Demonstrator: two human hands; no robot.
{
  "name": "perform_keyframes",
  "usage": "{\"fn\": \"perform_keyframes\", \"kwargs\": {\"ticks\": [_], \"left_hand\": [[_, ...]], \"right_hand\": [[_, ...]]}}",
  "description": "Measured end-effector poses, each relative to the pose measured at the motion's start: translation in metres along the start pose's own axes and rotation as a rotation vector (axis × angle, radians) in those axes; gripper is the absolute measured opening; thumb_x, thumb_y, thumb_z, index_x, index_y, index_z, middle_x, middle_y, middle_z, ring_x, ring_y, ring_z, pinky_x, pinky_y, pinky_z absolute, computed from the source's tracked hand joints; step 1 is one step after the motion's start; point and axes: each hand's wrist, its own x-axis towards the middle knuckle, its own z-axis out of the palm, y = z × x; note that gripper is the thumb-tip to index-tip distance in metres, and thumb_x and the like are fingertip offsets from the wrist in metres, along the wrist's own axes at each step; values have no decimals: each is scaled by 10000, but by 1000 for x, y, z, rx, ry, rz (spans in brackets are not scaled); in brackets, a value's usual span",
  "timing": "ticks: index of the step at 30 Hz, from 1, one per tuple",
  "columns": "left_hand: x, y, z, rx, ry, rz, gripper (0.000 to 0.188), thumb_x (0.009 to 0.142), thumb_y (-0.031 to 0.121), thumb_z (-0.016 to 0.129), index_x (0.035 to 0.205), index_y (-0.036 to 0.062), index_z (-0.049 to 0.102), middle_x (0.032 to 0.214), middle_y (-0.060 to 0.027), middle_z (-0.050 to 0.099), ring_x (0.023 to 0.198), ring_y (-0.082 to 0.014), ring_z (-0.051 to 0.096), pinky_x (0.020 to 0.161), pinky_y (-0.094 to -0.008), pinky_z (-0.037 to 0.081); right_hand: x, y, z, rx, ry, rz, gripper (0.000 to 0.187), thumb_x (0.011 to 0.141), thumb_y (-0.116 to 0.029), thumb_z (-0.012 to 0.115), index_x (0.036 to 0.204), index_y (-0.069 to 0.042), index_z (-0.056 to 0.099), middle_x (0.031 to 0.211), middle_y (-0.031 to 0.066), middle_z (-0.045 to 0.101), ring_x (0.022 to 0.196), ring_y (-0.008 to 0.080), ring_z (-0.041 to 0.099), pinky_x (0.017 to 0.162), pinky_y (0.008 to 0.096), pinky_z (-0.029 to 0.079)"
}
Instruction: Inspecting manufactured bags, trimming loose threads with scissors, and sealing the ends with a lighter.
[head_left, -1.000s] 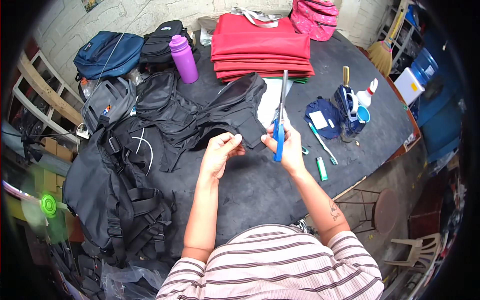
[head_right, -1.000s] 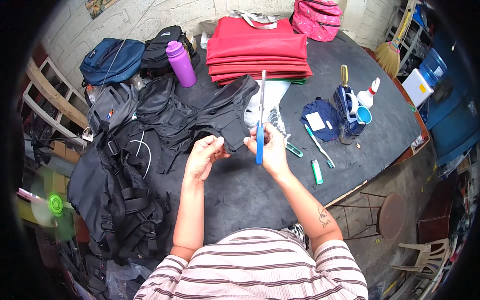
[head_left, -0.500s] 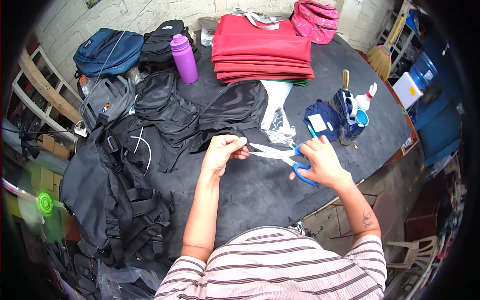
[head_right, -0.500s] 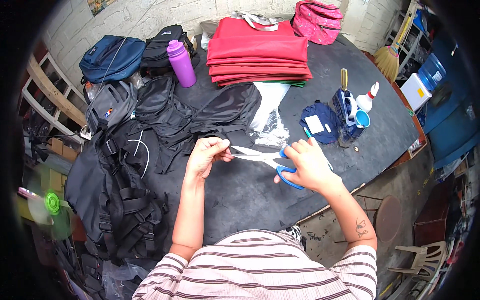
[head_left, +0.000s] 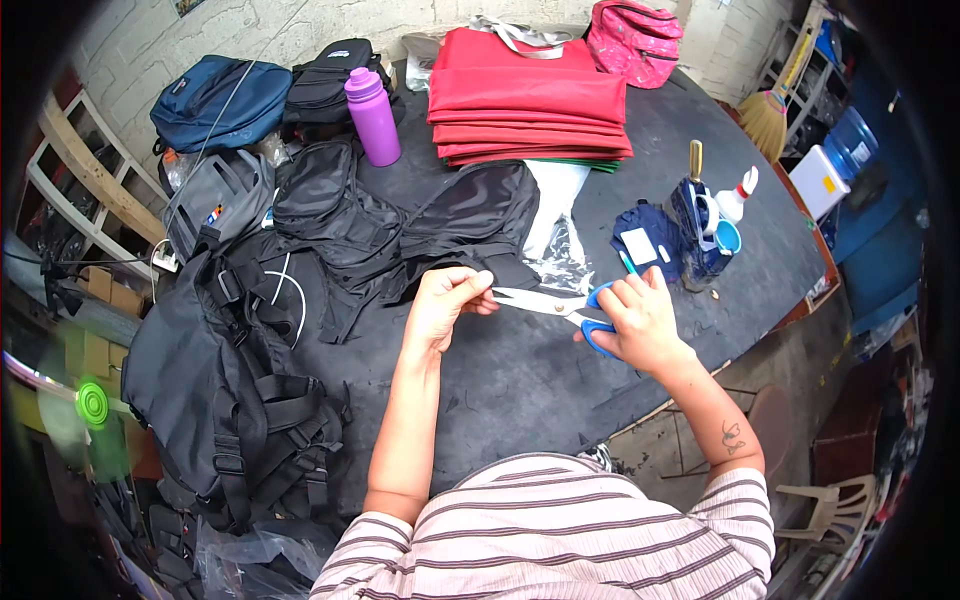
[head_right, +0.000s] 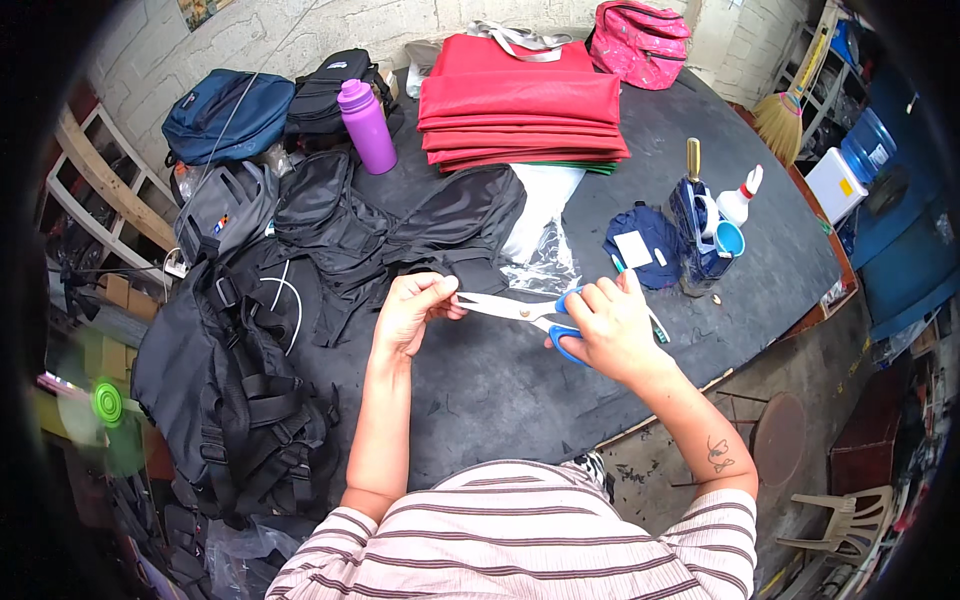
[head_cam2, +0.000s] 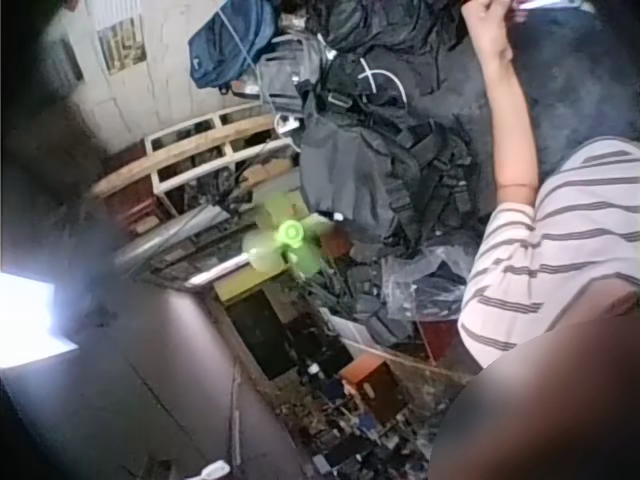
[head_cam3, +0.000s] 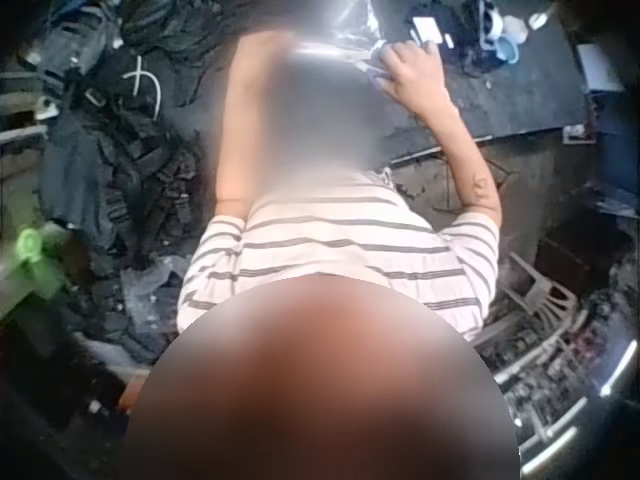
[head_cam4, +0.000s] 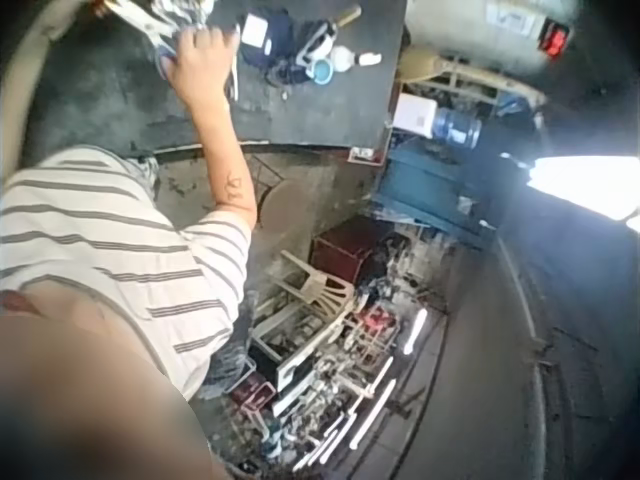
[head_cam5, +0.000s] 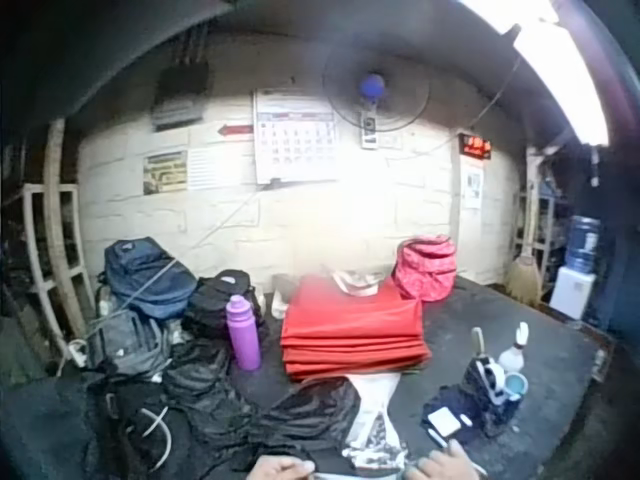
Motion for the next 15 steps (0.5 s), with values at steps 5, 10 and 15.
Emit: {"fn": "perform_keyframes", "kwargs": {"ticks": [5,10,15], "left_hand": [[0,2,1,19,2,35,224,824,198,633,705,9,638,635,-51,622,564,-113,589,572,-224,473],[2,-1,1,6,10,43,194,826,184,628,726,18,633,649,-54,620,582,-124,595,584,-240,486],[1,-2,1,15,21,56,192,825,183,631,722,21,634,650,-52,621,582,-118,593,586,-241,486]], "right_hand": [[-1,-2,3,41,67,33,407,584,-411,732,703,-96,504,648,34,438,644,213,453,652,360,320],[-3,0,5,10,91,-4,388,585,-388,731,706,-98,504,632,31,437,626,206,463,658,371,330],[-2,-1,0,-4,62,-14,334,554,-288,735,708,-101,504,627,32,447,613,198,478,661,368,348]]}}
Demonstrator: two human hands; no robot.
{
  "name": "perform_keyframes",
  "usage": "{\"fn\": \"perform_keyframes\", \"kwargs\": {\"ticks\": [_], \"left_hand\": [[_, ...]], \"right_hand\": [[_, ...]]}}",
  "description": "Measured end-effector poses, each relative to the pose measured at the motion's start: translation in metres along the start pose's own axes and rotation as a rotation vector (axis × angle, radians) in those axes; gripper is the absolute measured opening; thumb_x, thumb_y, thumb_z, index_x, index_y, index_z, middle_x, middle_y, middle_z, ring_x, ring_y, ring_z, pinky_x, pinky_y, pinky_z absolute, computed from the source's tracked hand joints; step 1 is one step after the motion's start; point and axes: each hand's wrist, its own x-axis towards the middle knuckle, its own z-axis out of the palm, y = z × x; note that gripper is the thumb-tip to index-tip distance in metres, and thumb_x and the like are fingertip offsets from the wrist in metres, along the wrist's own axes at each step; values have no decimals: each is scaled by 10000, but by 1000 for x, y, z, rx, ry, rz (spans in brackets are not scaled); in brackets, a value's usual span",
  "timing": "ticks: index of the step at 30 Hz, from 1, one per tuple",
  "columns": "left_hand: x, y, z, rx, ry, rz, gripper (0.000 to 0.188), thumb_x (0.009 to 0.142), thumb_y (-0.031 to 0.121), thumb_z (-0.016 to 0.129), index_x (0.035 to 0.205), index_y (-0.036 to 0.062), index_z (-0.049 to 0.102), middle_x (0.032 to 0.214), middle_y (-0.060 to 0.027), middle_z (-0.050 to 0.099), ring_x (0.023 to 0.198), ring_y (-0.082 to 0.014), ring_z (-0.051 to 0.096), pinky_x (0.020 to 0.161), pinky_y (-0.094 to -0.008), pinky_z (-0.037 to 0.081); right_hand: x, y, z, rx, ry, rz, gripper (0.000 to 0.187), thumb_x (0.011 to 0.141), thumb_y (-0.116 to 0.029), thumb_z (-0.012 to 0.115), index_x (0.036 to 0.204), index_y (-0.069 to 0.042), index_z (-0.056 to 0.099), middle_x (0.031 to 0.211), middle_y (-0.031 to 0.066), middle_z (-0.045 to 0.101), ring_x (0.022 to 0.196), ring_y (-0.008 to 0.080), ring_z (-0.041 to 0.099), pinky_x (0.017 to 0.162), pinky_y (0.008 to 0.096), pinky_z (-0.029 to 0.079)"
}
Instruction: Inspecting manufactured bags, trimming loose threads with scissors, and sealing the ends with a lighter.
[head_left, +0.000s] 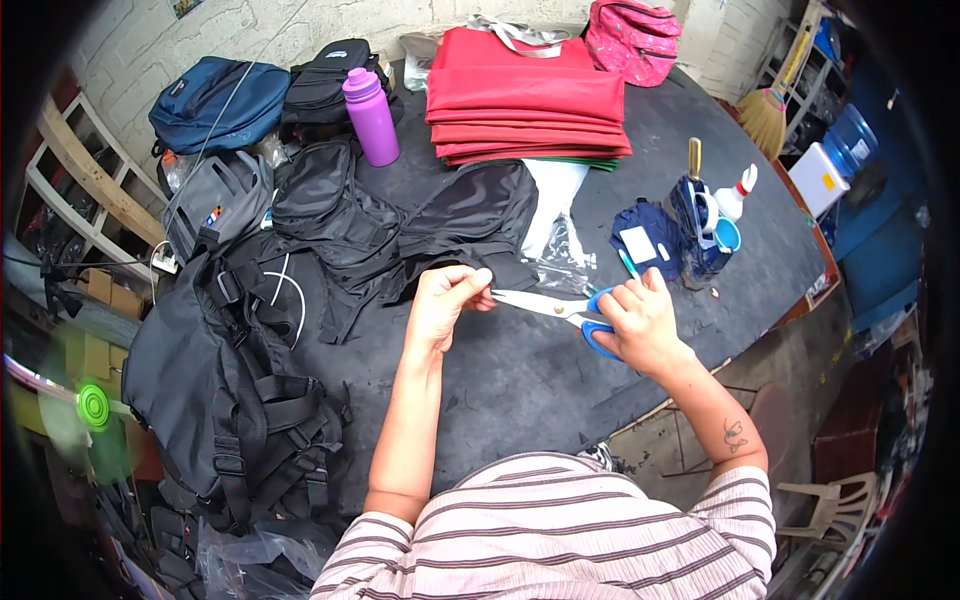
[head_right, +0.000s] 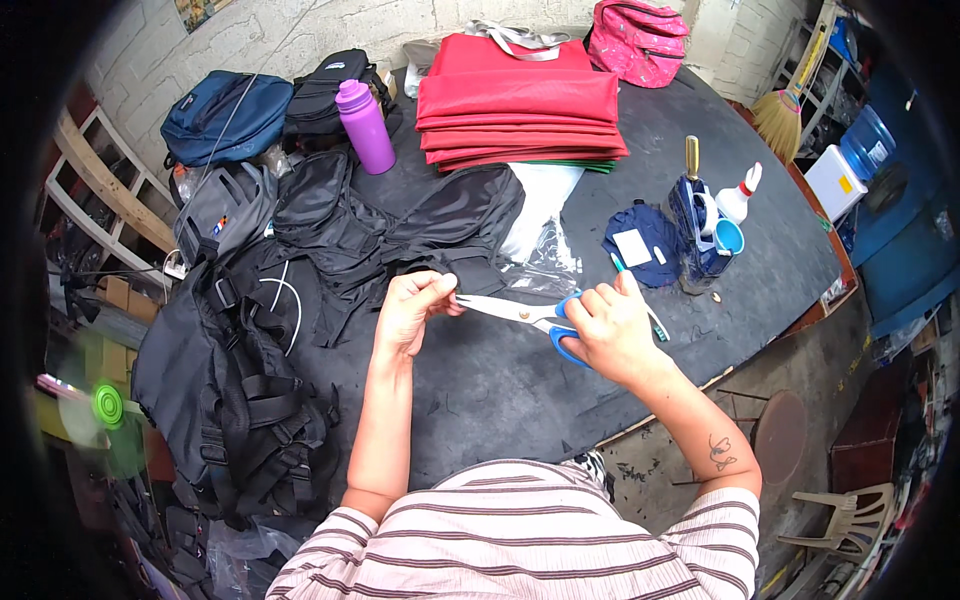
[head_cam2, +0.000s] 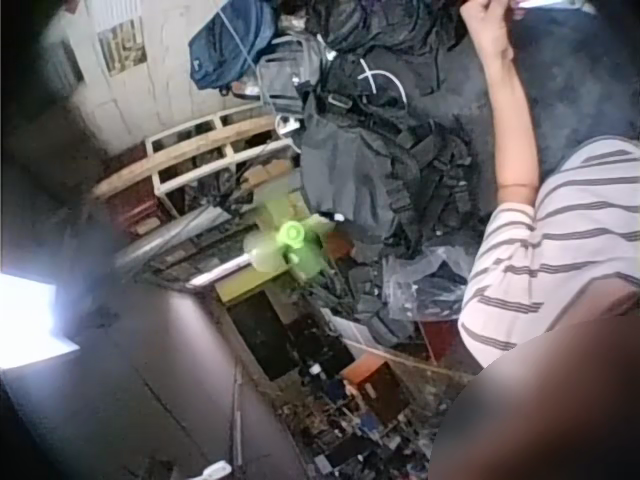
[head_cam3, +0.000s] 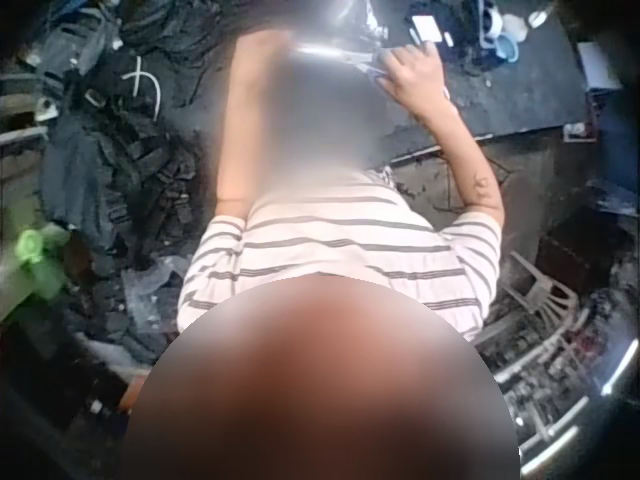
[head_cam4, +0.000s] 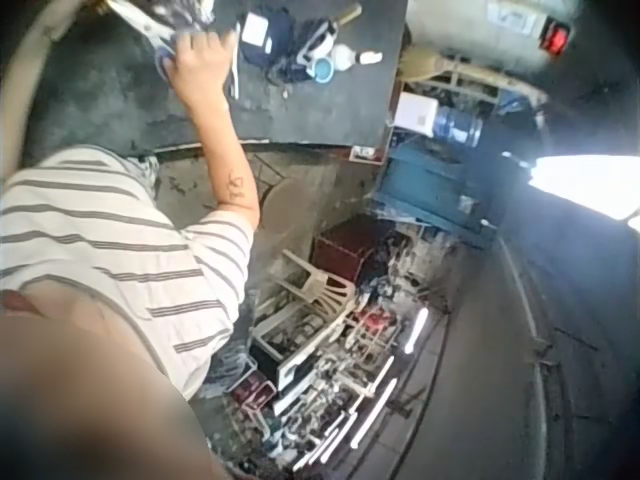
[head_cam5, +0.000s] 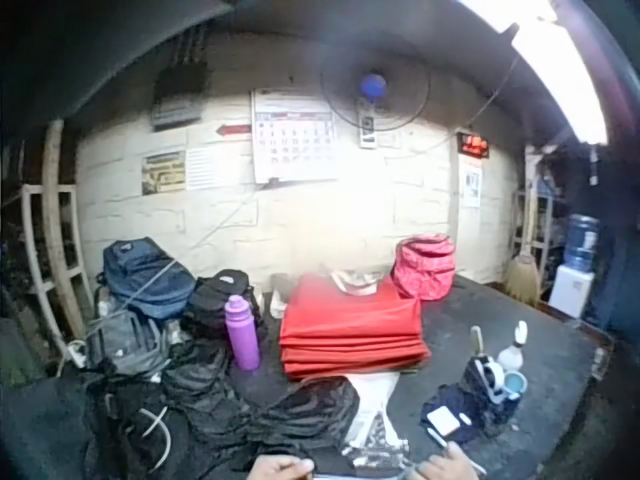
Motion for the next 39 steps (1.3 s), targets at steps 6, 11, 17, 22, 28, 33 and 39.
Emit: {"fn": "perform_keyframes", "kwargs": {"ticks": [6,11,17,22,28,33,39], "left_hand": [[-2,-5,1,20,1,38,196,823,182,635,705,26,628,638,-32,607,583,-98,578,596,-234,478],[-4,-8,5,50,34,72,195,818,175,642,685,34,621,620,-9,583,580,-80,558,605,-226,466],[-6,-12,6,65,33,70,202,811,166,646,669,25,619,619,-9,581,588,-77,554,604,-224,456],[-13,-22,10,68,37,65,204,810,160,644,667,15,625,625,-23,592,593,-84,555,609,-226,447],[-15,-25,11,11,75,117,192,812,147,647,687,3,632,643,-26,598,616,-81,543,627,-220,424],[-14,-23,12,24,102,119,196,815,137,641,672,4,620,638,-20,589,619,-80,536,627,-222,418],[-20,-31,11,9,135,112,190,814,127,637,668,8,609,638,-17,585,616,-74,525,622,-217,405]], "right_hand": [[-5,4,1,19,32,-60,318,514,-226,723,690,-97,492,607,27,440,591,192,478,636,349,353],[-7,1,2,-10,4,-30,304,527,-215,714,686,-100,482,610,31,440,591,199,477,632,357,353],[-17,0,9,38,-1,-35,301,533,-212,713,692,-97,485,614,34,438,591,203,472,628,368,346],[-28,1,8,20,14,-36,290,549,-222,715,671,-95,486,602,34,437,584,205,471,622,368,341],[-41,-14,5,655,-493,330,452,603,-423,769,592,-61,499,568,79,521,560,255,537,561,352,355],[-69,-8,26,1607,-916,520,438,680,-385,747,842,-25,558,689,-5,536,630,98,474,592,247,378],[-55,-20,54,1966,-207,855,462,850,-528,500,855,-68,542,761,80,588,665,142,528,637,253,413]]}}
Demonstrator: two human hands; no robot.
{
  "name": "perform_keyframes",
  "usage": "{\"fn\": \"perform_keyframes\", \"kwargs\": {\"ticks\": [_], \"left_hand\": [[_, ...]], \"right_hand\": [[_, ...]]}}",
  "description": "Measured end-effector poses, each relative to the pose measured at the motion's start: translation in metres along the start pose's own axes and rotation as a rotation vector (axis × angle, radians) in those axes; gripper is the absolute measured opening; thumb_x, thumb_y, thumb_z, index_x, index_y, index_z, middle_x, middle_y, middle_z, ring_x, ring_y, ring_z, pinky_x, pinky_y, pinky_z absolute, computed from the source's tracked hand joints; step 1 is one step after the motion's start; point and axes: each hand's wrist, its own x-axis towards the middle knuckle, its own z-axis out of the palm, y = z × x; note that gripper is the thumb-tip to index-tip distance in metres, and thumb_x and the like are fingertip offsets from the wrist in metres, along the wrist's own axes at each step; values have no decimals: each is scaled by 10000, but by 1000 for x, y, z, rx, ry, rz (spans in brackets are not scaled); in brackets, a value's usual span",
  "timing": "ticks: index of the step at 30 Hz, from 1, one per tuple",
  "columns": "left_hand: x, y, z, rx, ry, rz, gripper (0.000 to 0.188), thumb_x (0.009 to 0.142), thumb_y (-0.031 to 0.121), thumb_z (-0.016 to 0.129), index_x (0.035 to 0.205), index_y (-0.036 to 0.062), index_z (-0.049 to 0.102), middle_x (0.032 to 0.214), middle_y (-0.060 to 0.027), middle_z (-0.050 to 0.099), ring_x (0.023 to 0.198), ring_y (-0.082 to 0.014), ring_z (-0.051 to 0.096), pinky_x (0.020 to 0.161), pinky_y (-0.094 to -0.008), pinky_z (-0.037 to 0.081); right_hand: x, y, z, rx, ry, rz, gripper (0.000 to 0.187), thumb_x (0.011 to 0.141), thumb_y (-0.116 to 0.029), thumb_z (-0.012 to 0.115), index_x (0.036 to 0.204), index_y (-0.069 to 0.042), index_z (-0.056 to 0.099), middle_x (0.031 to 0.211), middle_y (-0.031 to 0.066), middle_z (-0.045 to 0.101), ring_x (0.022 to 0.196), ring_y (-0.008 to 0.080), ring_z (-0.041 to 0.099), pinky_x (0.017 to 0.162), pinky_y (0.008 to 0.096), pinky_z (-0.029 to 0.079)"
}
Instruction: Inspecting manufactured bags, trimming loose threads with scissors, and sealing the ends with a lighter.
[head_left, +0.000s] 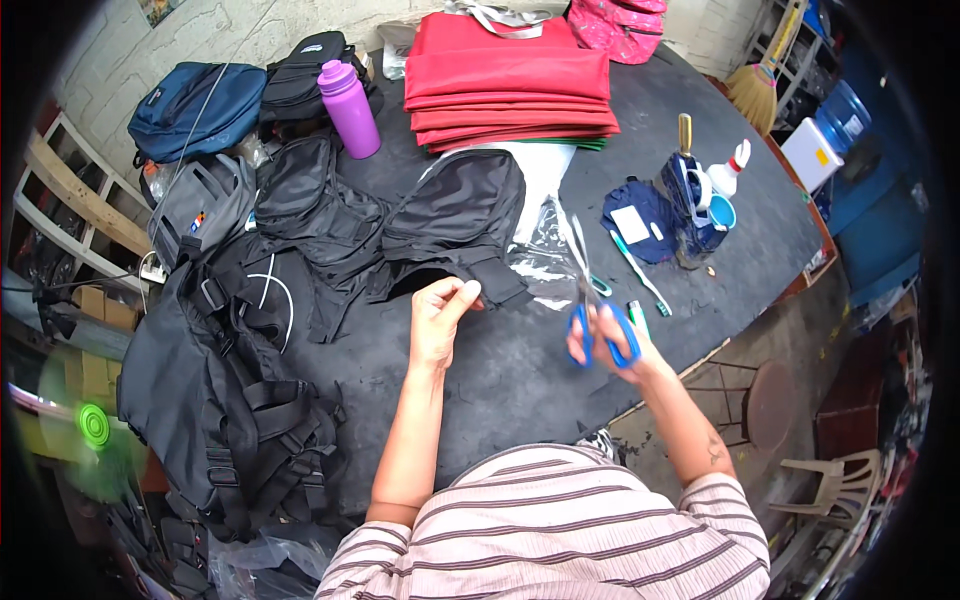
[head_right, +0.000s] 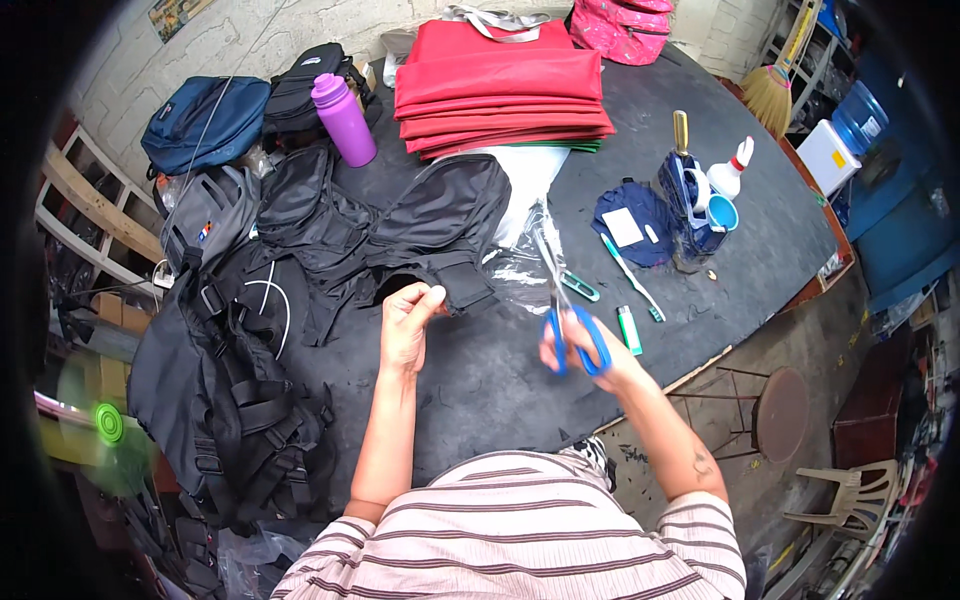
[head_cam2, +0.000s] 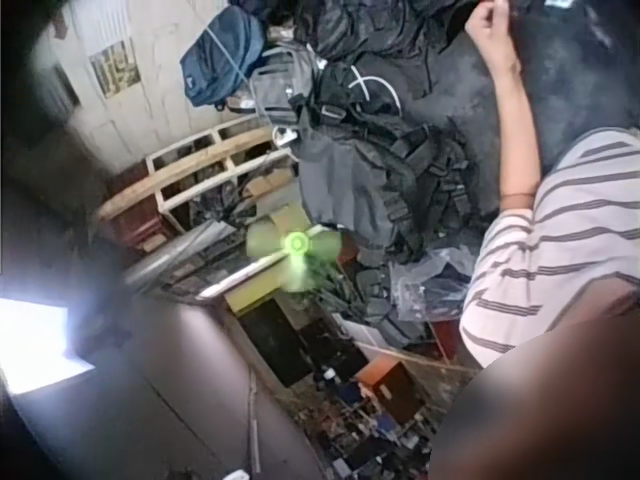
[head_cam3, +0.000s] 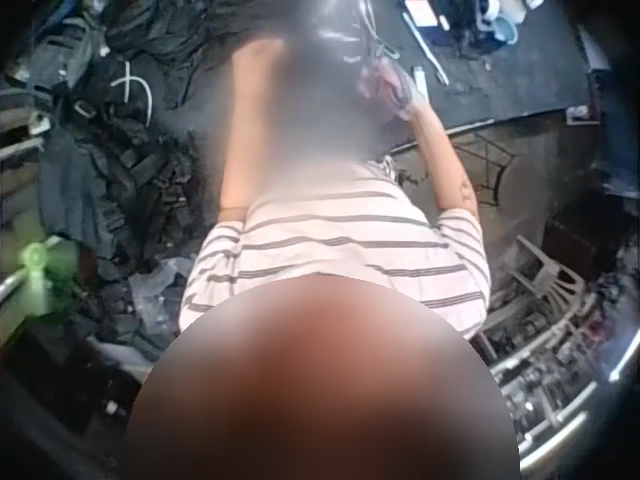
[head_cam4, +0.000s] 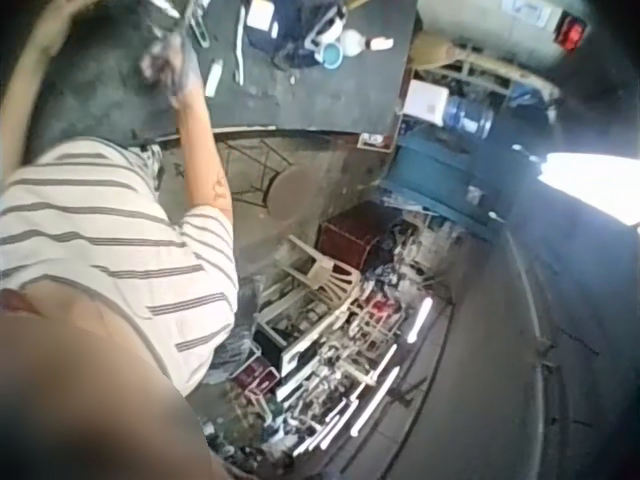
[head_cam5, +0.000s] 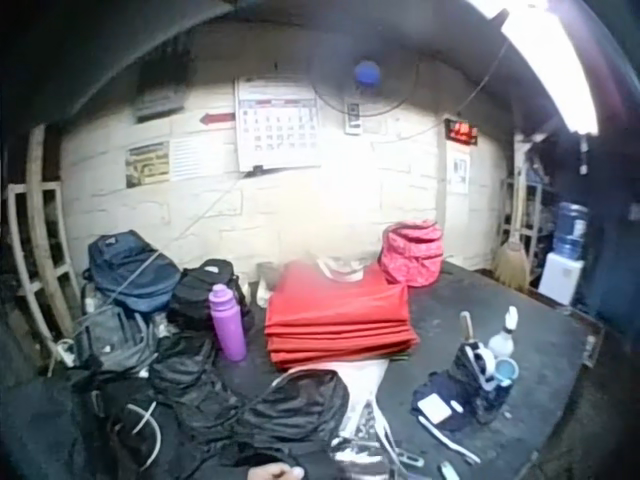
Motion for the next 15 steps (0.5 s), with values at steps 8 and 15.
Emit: {"fn": "perform_keyframes", "kwargs": {"ticks": [8,15], "left_hand": [[-11,0,-4,-44,1,-101,180,823,149,635,710,22,577,657,-16,584,587,-73,537,569,-204,423],[-23,13,-11,29,0,-271,217,773,111,684,797,79,471,673,-15,565,540,-103,570,484,-200,447]], "right_hand": [[80,5,43,77,282,-129,261,662,-52,726,850,-54,545,786,14,564,712,109,559,661,249,456],[81,26,74,-134,474,-494,299,680,3,708,876,-34,486,824,16,560,700,48,507,660,198,440]]}}
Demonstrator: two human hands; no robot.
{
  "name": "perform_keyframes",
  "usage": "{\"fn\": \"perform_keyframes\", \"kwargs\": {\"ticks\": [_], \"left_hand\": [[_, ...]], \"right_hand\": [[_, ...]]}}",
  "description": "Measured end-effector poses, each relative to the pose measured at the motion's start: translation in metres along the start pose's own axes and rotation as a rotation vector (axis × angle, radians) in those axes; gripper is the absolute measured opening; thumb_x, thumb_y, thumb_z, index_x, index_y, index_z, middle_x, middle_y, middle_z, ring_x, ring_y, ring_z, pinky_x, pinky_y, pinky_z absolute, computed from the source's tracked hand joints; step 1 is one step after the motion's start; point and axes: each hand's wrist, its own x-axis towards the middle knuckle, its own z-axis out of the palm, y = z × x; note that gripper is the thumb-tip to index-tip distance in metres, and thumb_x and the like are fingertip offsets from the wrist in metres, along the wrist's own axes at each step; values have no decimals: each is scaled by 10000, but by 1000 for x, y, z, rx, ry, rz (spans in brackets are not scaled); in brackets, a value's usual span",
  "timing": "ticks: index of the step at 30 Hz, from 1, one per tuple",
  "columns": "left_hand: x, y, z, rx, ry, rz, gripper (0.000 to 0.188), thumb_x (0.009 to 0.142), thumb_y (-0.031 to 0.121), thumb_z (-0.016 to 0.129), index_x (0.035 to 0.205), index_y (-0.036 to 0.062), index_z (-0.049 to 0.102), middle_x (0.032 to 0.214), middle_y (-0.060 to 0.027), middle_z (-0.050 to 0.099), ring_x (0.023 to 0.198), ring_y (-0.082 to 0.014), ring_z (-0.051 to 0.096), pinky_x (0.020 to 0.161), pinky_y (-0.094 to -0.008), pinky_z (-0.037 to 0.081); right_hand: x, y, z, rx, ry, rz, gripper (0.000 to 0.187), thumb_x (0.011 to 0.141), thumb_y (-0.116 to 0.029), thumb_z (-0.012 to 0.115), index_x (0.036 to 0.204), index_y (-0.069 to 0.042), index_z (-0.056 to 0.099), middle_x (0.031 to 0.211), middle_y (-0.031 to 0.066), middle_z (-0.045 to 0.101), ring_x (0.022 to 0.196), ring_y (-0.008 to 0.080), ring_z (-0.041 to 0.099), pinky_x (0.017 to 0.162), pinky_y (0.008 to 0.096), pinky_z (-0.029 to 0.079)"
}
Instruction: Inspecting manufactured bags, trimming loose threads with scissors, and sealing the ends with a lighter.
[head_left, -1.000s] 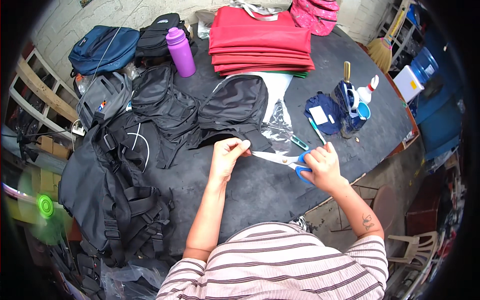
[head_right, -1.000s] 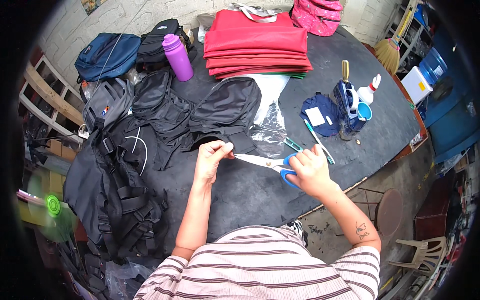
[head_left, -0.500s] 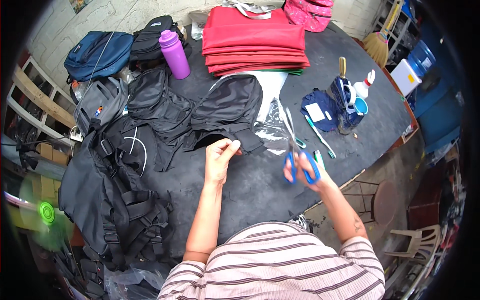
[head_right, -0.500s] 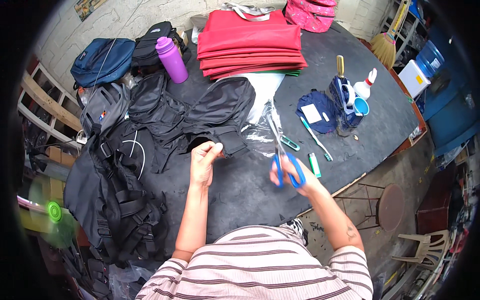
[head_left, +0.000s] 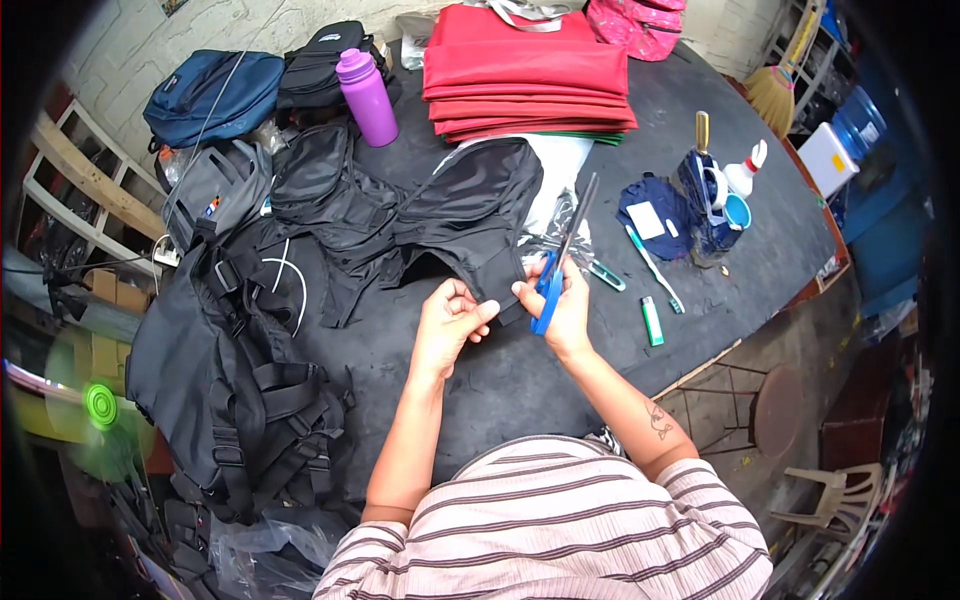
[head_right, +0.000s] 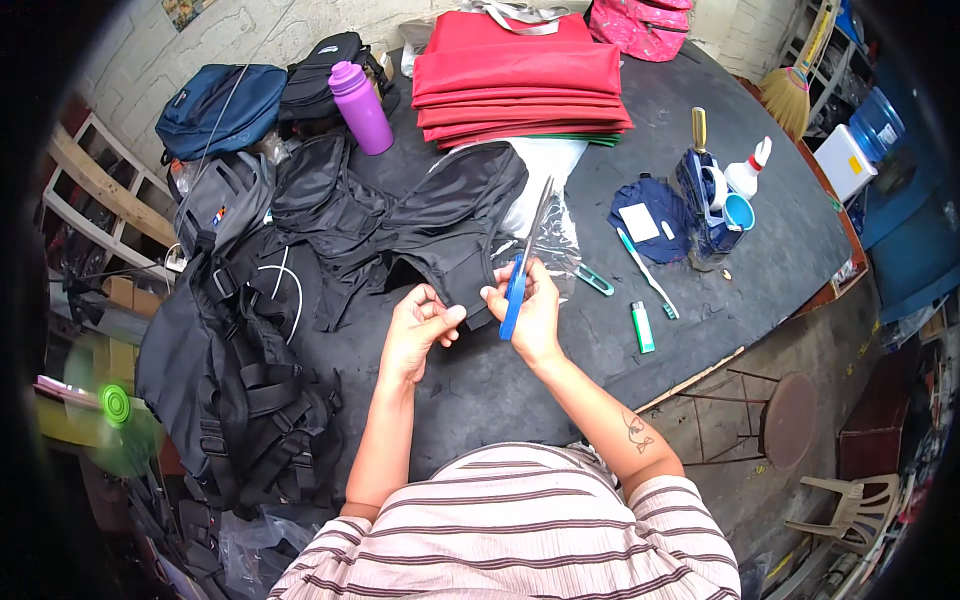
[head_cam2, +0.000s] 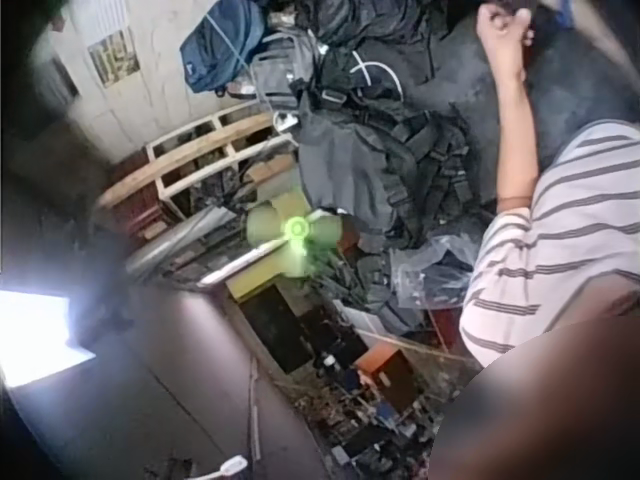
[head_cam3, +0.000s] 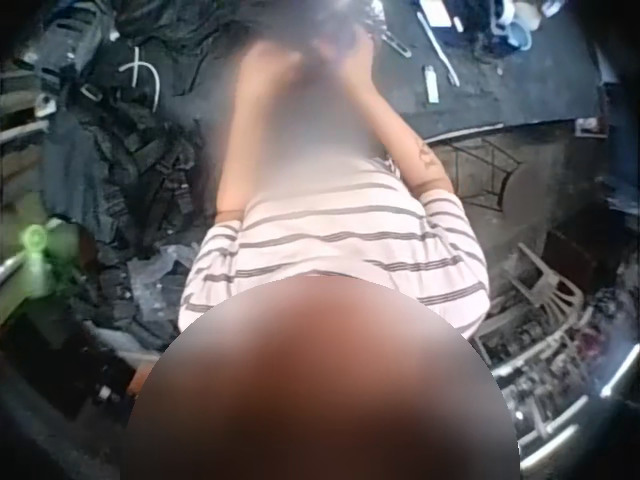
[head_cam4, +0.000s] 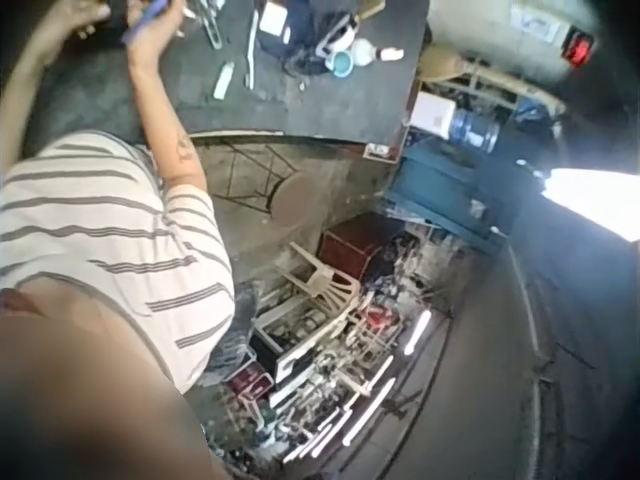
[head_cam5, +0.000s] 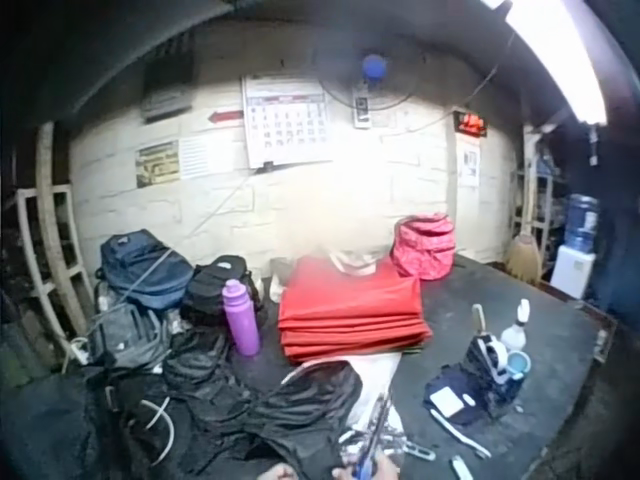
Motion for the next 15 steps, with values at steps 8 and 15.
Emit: {"fn": "perform_keyframes", "kwargs": {"ticks": [8,15], "left_hand": [[6,-2,3,-156,-66,144,204,745,-23,665,902,12,541,740,-49,587,674,-147,621,642,-258,523],[13,5,1,-169,-104,192,234,738,-28,668,948,-15,565,741,-56,597,655,-147,613,618,-253,514]], "right_hand": [[9,-9,2,24,64,-104,285,701,-16,705,878,-48,485,838,15,569,703,52,507,665,201,439],[15,-34,-21,-191,-90,59,265,716,-91,739,834,-46,505,723,1,542,672,66,515,625,210,433]]}}
